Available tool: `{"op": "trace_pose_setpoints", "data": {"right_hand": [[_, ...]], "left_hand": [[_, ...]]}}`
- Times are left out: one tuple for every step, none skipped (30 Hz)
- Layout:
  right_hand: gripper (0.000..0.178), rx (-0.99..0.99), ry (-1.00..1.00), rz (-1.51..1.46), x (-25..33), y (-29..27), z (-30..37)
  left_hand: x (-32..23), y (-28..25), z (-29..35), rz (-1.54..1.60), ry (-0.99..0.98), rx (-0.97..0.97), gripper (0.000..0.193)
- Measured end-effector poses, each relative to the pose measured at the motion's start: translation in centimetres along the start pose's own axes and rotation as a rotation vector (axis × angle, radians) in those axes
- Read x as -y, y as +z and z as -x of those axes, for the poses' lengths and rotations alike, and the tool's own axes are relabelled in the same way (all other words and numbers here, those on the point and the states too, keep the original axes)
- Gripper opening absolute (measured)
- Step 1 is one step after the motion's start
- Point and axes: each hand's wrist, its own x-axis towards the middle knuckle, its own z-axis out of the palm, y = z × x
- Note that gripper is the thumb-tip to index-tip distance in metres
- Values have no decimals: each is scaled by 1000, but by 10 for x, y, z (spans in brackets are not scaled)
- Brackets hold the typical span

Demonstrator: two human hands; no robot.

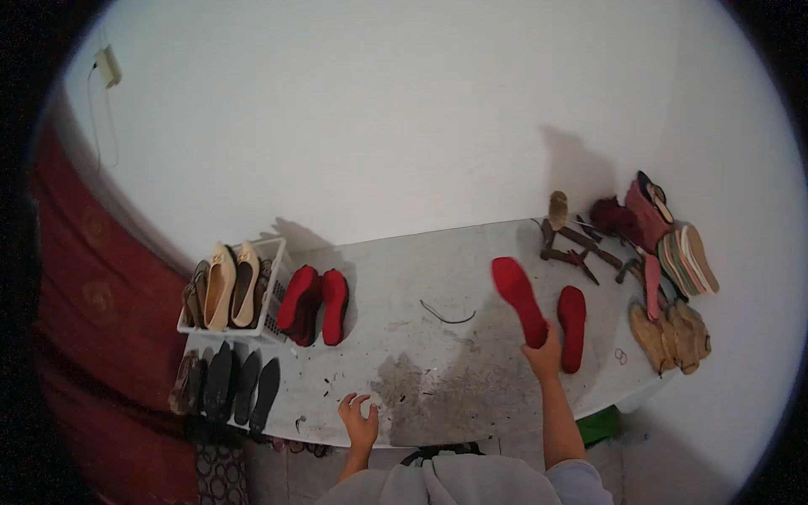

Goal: The person aligns shoe soles and shoe uppers by hand on a work table, checking their fit.

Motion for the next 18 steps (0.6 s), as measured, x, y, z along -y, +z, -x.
{"op": "trace_pose_setpoints", "data": {"right_hand": [[69, 122, -53, -46, 12, 8, 3], [69, 146, -69, -51, 22, 17, 7], [72, 270, -68, -79, 31, 25, 14], [74, 396, -67, -104, 39, 34, 21], [74, 422, -85, -106, 48, 42, 30], [73, 440, -160, -86, 59, 53, 40], [71, 456, -237, -67, 69, 61, 49], [71, 485, -254, -73, 78, 68, 57], [71, 588, -233, -127, 87, 73, 65], [70, 692, -209, -179, 92, 78, 72], [70, 714, -224, -180, 91, 84, 78], [69, 785, -209, -262, 85, 92, 84], [68, 855, -192, -342, 81, 97, 90], [70, 913, -246, -330, 82, 101, 95], [70, 936, -258, -330, 83, 104, 102], [70, 992, -231, -365, 85, 107, 108], [70, 1048, -200, -397, 88, 108, 114], [70, 1070, -210, -391, 92, 110, 120]], "left_hand": [[-2, -1, 2, -8, -21, -19, 27], [-5, -2, 3, 17, -9, -20, 26], [-9, -3, 3, 41, 3, -21, 25], [-14, -3, 4, 58, 6, -54, 24], [-16, -2, 5, 52, -16, -75, 24], [-13, -1, 6, 126, -21, -29, 24], [-10, 1, 6, 202, -25, 15, 24], [-7, 4, 7, 332, -99, 94, 22], [-11, 5, 8, 326, -119, 70, 22], [-16, 9, 8, 607, -366, 224, 26], [-23, 13, 6, 897, -604, 377, 31], [-34, 12, 3, 901, -613, 357, 31], [-45, 11, 2, 968, -651, 384, 37], [-52, 9, -2, 1037, -687, 404, 43], [-54, 10, -5, 1043, -696, 378, 43], [-54, 10, -8, 1119, -690, 334, 43], [-53, 11, -8, 1195, -682, 290, 44], [-45, 13, -7, 1204, -690, 267, 44]]}}
